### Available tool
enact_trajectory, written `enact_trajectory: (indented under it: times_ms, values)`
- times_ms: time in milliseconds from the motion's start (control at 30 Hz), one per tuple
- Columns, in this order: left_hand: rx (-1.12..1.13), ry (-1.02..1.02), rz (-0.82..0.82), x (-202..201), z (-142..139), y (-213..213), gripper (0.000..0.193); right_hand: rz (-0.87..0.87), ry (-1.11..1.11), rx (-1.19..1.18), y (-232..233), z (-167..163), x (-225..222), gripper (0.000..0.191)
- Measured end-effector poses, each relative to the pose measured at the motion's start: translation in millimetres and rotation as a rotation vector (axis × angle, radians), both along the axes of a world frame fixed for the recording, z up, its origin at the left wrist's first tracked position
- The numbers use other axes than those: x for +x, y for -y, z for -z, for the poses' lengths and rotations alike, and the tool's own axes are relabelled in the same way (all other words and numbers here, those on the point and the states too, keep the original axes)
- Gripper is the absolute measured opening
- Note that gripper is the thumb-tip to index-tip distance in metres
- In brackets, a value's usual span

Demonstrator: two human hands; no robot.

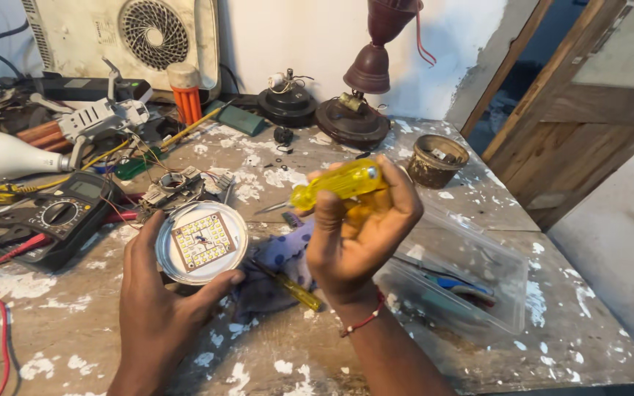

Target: The person pries open the diffuser of a round LED bulb with a yellow-handled screwdriver, working it around the rim to separate the cover from the housing. They then lift out the LED circuit board, handle the driver board and its wires, and wipe parts with a cloth on the workbench.

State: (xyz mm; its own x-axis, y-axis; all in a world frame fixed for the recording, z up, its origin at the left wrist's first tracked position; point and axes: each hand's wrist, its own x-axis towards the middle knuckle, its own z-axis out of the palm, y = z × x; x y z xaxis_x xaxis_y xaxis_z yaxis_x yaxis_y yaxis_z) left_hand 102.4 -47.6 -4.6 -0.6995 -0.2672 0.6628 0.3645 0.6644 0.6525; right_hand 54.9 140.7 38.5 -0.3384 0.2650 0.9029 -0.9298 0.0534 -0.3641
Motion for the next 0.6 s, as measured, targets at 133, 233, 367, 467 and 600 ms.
enact_trajectory:
  times_ms: [133, 233, 367, 467, 600]
  values:
    - [0.001, 0.014, -0.007, 2, -1, -4, 0.109, -0.050, -0.029, 0.051, 6, -1, 8, 0.064]
    - [0.021, 0.033, -0.006, 3, -3, -6, 0.108, -0.074, -0.096, 0.120, 7, -2, 12, 0.064]
    - [0.027, 0.048, -0.025, 5, -6, -10, 0.108, -0.024, -0.167, 0.169, 3, -7, 15, 0.061]
    - [0.020, 0.041, -0.024, 5, -7, -11, 0.108, -0.013, -0.164, 0.159, 3, -11, 17, 0.061]
    - [-0.002, 0.023, -0.011, 3, -9, -9, 0.110, -0.041, -0.113, 0.128, 7, -13, 21, 0.061]
